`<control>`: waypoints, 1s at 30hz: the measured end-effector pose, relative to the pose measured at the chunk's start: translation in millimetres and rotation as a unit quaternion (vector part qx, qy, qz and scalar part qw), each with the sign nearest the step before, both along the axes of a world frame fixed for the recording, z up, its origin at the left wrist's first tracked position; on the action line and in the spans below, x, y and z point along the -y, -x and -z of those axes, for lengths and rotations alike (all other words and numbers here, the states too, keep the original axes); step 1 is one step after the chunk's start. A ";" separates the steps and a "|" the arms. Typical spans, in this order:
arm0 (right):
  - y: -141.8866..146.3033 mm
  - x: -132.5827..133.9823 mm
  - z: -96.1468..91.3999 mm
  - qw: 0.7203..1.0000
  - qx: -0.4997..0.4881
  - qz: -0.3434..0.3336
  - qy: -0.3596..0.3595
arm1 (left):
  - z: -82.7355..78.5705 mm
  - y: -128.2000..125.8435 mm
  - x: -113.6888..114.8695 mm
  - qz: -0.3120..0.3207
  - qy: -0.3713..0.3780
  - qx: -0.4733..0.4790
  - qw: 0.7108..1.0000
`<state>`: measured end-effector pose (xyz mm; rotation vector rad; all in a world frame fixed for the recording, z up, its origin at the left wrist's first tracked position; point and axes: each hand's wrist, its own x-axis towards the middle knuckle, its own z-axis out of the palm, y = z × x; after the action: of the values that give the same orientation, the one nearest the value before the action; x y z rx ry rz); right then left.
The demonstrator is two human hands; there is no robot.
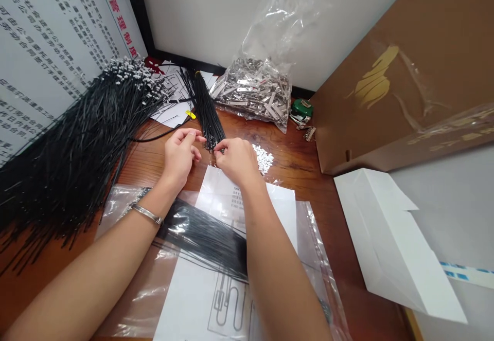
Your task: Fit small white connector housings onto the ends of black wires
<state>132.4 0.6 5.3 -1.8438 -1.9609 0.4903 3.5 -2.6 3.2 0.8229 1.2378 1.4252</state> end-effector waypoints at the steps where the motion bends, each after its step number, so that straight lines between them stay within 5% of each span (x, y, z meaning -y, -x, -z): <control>1: 1.0 0.4 -0.8 1.000 0.007 0.001 0.001 | -0.1 0.0 0.0 0.001 0.001 0.001 1.000; 16: 21.6 5.5 -14.0 0.989 0.143 0.046 0.004 | -1.4 -1.0 1.2 -0.006 -0.001 0.007 1.000; 30: 3.9 -0.1 -5.5 0.998 0.017 0.063 -0.002 | -1.0 -0.2 0.6 -0.016 0.007 0.002 1.000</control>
<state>128.5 0.7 10.8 -1.9708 -1.8506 0.4184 3.7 -3.2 4.2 0.7930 1.2612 1.4425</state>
